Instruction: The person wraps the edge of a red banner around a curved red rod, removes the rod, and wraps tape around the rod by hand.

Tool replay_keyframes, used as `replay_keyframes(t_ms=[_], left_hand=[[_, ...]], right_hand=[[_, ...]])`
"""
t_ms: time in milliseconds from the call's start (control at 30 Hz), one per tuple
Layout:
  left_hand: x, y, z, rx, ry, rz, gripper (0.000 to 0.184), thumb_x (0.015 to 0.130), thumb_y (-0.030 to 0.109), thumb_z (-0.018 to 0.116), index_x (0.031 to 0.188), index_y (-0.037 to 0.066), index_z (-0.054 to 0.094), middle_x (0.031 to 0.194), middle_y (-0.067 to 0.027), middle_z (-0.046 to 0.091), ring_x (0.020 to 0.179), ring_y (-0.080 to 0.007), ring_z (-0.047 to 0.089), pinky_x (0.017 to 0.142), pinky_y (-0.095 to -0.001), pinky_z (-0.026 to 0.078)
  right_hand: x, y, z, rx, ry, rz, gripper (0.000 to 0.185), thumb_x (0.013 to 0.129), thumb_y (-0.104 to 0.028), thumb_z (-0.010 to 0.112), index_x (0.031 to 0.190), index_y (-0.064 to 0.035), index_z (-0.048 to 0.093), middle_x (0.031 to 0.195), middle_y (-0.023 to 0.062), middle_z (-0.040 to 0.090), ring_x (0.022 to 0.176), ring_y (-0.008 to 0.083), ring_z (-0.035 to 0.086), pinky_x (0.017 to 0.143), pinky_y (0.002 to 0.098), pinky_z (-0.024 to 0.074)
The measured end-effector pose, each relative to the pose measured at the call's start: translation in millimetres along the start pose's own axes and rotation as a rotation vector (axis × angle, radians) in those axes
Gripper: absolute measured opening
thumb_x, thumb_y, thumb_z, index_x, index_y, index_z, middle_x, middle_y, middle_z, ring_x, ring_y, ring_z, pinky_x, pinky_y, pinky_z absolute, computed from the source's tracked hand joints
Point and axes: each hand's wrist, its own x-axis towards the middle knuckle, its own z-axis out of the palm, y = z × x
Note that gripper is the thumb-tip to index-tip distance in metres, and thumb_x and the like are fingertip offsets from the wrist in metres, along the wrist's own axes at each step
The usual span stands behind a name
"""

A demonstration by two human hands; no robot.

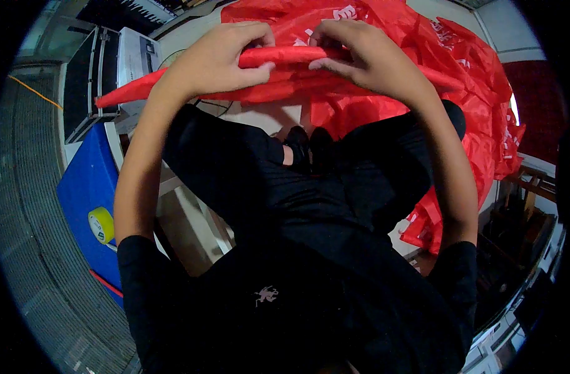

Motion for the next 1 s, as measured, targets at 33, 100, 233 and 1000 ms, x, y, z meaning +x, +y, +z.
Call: replay_keyframes(t_ms=[33, 100, 233, 1000], left_hand=[[-0.7, -1.0, 1.2, 0.000, 0.000, -0.001, 0.025, 0.083, 0.021, 0.068, 0.097, 0.002, 0.059, 0.079, -0.0136, 0.057, 0.069, -0.0259, 0.055, 0.065, -0.0354, 0.045], [-1.1, -3.7, 3.0, -0.012, 0.025, -0.040, 0.024, 0.084, 0.021, 0.067, 0.096, 0.002, 0.058, 0.079, -0.0139, 0.057, 0.070, -0.0264, 0.055, 0.065, -0.0357, 0.045], [-0.3, -4.5, 1.0, 0.006, -0.048, -0.047, 0.025, 0.084, 0.021, 0.067, 0.096, 0.002, 0.058, 0.079, -0.0140, 0.057, 0.069, -0.0270, 0.054, 0.066, -0.0352, 0.045], [8.9, -8.4, 11.0, 0.224, 0.078, 0.064, 0.033, 0.086, 0.030, 0.070, 0.096, 0.001, 0.058, 0.081, -0.0211, 0.062, 0.078, -0.0401, 0.061, 0.071, -0.0439, 0.047]], right_hand=[[0.8, -2.6, -1.7, -0.025, -0.066, 0.072, 0.035, 0.089, -0.027, 0.070, 0.110, -0.0016, 0.058, 0.093, 0.0152, 0.063, 0.079, 0.0281, 0.062, 0.070, 0.0356, 0.0503], [0.8, -6.3, -1.9, -0.050, -0.132, 0.144, 0.034, 0.089, -0.027, 0.070, 0.109, -0.0014, 0.058, 0.094, 0.0153, 0.063, 0.080, 0.0287, 0.063, 0.071, 0.0356, 0.0505], [0.5, -5.5, 1.5, -0.062, -0.040, 0.071, 0.031, 0.094, -0.032, 0.061, 0.101, -0.0014, 0.058, 0.089, 0.0196, 0.064, 0.087, 0.0366, 0.064, 0.076, 0.0456, 0.0506], [-5.3, -8.7, -8.7, -0.329, -0.130, 0.164, 0.033, 0.084, -0.017, 0.067, 0.111, -0.0042, 0.052, 0.102, 0.0174, 0.063, 0.092, 0.0367, 0.064, 0.076, 0.0448, 0.0535]])
